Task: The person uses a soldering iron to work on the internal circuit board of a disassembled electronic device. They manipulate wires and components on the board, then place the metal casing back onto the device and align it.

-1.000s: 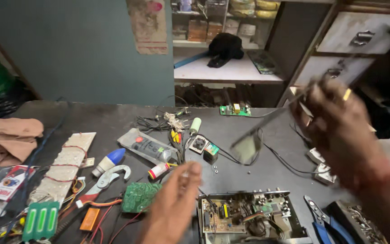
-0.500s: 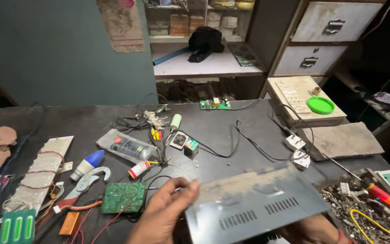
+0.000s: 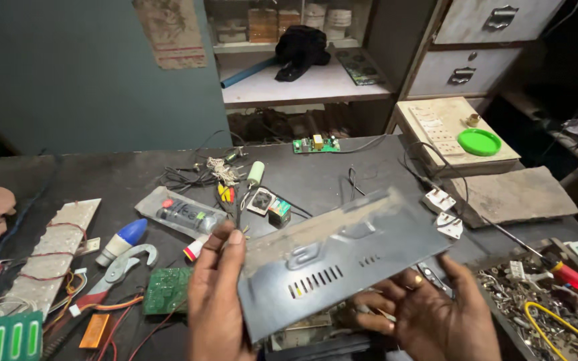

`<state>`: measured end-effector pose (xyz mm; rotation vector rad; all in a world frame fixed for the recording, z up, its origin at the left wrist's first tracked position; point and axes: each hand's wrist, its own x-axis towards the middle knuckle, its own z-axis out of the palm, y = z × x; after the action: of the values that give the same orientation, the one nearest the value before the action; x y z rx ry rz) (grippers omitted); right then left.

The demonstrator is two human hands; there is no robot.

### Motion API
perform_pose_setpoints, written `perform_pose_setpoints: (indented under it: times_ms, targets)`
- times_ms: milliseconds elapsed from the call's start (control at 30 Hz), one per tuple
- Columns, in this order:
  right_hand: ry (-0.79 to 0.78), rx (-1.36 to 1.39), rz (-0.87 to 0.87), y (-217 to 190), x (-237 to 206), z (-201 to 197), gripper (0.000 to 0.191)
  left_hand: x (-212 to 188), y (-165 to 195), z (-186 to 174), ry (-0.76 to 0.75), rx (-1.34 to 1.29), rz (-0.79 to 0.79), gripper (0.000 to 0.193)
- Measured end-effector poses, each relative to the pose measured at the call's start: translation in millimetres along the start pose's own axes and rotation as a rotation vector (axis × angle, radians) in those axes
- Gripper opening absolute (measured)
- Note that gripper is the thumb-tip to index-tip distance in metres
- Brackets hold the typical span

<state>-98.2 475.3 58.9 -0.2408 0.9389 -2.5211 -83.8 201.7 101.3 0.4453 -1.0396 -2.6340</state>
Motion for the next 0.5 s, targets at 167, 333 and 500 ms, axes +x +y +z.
perform_pose_setpoints:
  times_ms: [167, 333, 500]
  targets:
    - [0.15, -0.185, -0.083, 16.6, -4.2, 22.6, 0.088, -16.8, -28.2, 25.9, 0.058, 0.072, 0.117, 0.036]
    - [0.244, -0.375, -0.03, 8.3, -3.9, 44.5, 0.056, -32.1, -51.5, 29.9, -0.253, 0.513, 0.234, 0.052]
    - [0.33, -0.577, 0.169, -39.7, -9.5, 11.8, 0.057, -12.2, -15.0, 0.8, -0.254, 0.823, 0.288, 0.069]
